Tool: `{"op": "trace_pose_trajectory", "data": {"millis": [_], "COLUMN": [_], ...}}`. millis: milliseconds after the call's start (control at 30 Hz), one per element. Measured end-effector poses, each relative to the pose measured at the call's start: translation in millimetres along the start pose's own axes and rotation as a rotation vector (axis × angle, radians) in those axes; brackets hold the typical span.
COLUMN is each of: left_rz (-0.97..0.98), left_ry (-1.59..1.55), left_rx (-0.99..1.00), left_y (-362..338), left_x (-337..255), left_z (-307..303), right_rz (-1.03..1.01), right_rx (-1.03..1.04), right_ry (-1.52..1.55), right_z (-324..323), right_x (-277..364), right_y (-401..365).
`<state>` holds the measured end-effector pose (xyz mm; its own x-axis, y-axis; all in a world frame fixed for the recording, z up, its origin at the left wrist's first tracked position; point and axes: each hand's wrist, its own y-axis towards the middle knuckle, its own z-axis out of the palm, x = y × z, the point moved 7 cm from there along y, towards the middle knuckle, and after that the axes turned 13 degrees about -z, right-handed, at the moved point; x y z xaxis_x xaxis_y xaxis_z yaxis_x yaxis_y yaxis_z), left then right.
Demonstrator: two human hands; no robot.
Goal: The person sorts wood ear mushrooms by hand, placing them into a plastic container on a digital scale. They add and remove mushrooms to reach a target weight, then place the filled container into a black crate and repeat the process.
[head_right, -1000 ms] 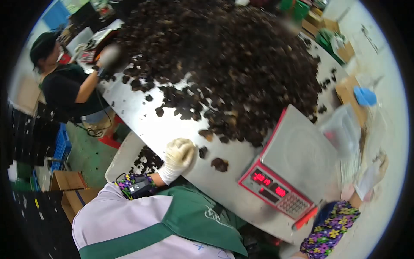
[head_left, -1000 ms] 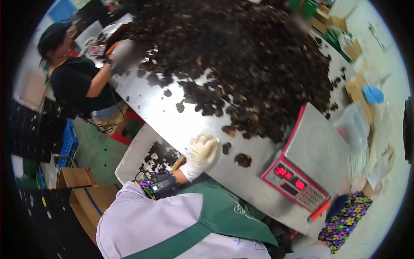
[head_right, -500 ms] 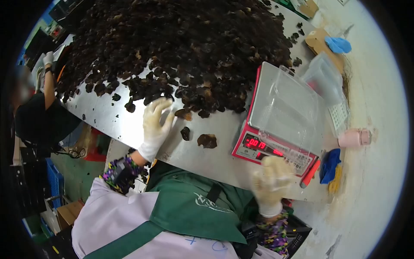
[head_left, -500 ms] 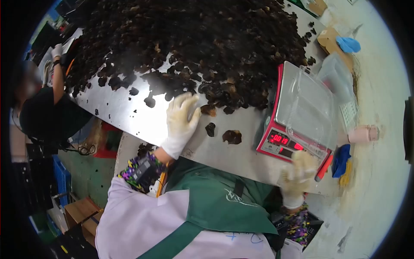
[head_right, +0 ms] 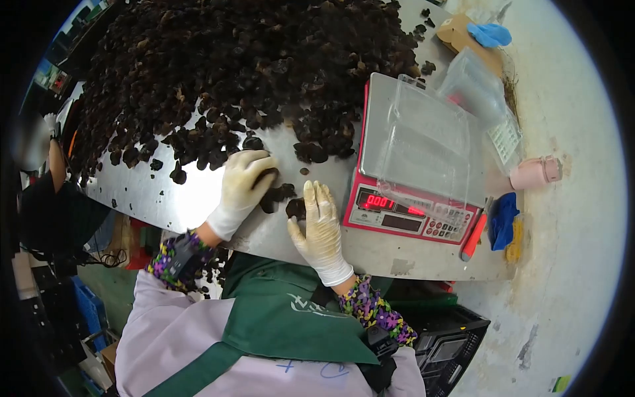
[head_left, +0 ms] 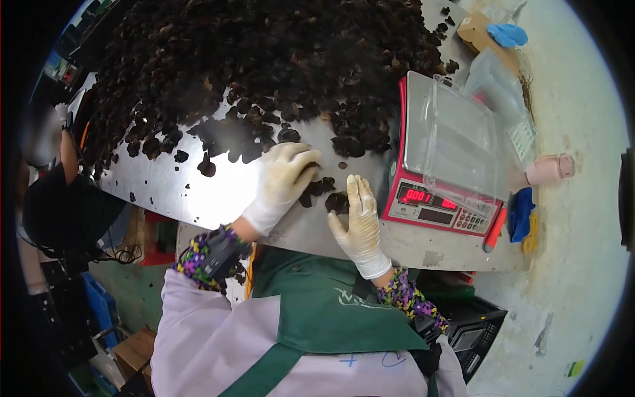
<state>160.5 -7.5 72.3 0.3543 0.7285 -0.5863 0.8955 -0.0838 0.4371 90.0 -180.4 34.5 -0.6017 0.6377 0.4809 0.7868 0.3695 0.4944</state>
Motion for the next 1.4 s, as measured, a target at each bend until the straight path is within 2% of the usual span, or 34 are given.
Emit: {"op": "trace_pose_trajectory", "data": {"millis": [67, 133, 200, 300, 400, 433, 567, 600, 667, 700, 733, 767, 867, 933, 1033, 1200, 1233, 1267, 1333, 1400], "left_rz": [-0.123, -0.327, -0.399, -0.427, -0.357, -0.385, -0.323, -0.361, -0.423, -0.397, -0.393, -0.326, -0.162, -0.127, -0.090, -0.129, -0.127, -0.249, -0.316, -0.413], "left_ry": [0.103, 0.147, 0.121, 0.035, 0.116, 0.129, 0.344, 0.404, 0.334, 0.152, 0.141, 0.120, 0.103, 0.041, 0.175, 0.040, 0.061, 0.017, 0.089, 0.107], "left_rx": [-0.142, -0.115, -0.111, -0.231, -0.321, -0.361, -0.507, -0.531, -0.489, -0.325, -0.212, -0.181, -0.035, 0.040, 0.115, -0.070, -0.053, -0.206, -0.343, -0.313], "left_y": [-26, -50, -65, -67, -50, -44, -18, -12, 3, 13, 14, 13, 4, -10, -33, -36, -34, -35, -29, -8], "left_x": [20, 38, 51, 61, 66, 69, 108, 120, 136, 133, 133, 124, 61, 23, -10, 1, -3, 30, 74, 109], "left_z": [-21, -33, -40, -60, -81, -89, -113, -113, -104, -97, -84, -71, -41, -25, -13, -55, -58, -74, -84, -91], "right_rz": [0.013, -0.009, -0.015, -0.024, -0.022, -0.014, -0.024, -0.028, -0.042, -0.039, -0.037, -0.031, -0.022, -0.028, -0.024, -0.036, -0.037, -0.036, -0.050, -0.048], "right_rx": [0.011, 0.022, 0.046, 0.074, 0.070, 0.074, 0.072, 0.079, 0.070, 0.076, 0.080, 0.077, 0.074, 0.076, 0.103, 0.097, 0.091, 0.091, 0.089, 0.093], "right_ry": [0.011, 0.018, 0.021, 0.029, 0.037, 0.038, 0.033, 0.027, 0.032, 0.021, 0.008, 0.006, -0.005, -0.003, -0.022, -0.008, -0.004, -0.001, -0.008, -0.013], "right_z": [1, 2, 2, 5, 4, 4, 3, 3, 4, 5, 5, 4, 5, 4, 4, 4, 4, 5, 5, 5], "right_x": [0, 1, 2, 3, 2, 2, 3, 4, 4, 4, 4, 4, 4, 6, 7, 8, 8, 8, 6, 7], "right_y": [2, 3, 3, 2, 0, 1, 1, 1, 1, 0, 1, 1, 0, 1, 3, 3, 2, 2, 2, 2]}}
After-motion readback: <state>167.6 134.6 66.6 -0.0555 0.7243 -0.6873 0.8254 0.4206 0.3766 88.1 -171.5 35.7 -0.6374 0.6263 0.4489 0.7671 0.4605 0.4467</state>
